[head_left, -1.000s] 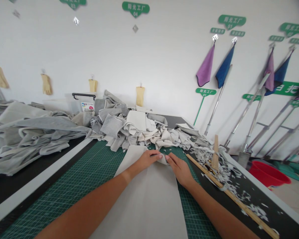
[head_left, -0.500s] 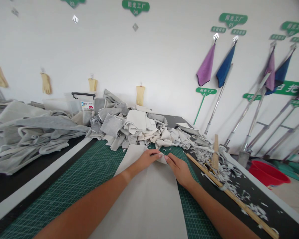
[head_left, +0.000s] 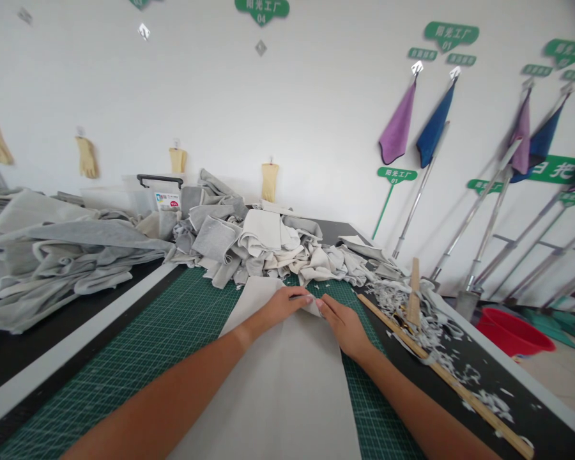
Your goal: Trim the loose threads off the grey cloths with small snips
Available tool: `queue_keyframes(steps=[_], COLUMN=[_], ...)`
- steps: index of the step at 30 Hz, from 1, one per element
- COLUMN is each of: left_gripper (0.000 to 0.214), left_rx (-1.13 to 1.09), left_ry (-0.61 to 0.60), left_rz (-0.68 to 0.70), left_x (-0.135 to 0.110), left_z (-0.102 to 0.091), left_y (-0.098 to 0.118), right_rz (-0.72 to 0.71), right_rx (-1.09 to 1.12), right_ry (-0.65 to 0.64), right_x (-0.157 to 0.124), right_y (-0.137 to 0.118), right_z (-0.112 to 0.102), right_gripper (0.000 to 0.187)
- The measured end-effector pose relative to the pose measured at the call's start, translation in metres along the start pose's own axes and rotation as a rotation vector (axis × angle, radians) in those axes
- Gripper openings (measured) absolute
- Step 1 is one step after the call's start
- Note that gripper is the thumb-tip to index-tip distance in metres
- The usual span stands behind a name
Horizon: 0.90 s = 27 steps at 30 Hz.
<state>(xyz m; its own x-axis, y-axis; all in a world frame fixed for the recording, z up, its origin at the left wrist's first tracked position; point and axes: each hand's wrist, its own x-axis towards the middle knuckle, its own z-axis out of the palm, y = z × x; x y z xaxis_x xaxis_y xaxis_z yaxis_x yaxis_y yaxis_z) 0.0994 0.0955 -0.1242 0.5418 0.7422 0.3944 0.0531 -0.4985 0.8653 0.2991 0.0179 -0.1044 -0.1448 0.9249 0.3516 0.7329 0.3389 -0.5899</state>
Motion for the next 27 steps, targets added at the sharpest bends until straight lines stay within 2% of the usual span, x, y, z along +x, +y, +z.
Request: queue_keyframes(steps=[11, 27], left_gripper=[0.033, 0.034], left_rx=[-0.001, 0.003], left_ry=[-0.013, -0.006], left_rz=[-0.022, -0.060], left_x=[-0.0010, -0.0016], left_z=[-0.0006, -0.0007], left_y=[0.0024, 0.0022], right_rz=[0.019, 0.015], right_rx=[-0.006, 0.018], right_ry=[-0.047, -0.049], right_x=[0.0010, -0.0002], right_y=[0.0023, -0.0005], right_z=[0.0005, 0.0013], right_gripper=[0.040, 0.042])
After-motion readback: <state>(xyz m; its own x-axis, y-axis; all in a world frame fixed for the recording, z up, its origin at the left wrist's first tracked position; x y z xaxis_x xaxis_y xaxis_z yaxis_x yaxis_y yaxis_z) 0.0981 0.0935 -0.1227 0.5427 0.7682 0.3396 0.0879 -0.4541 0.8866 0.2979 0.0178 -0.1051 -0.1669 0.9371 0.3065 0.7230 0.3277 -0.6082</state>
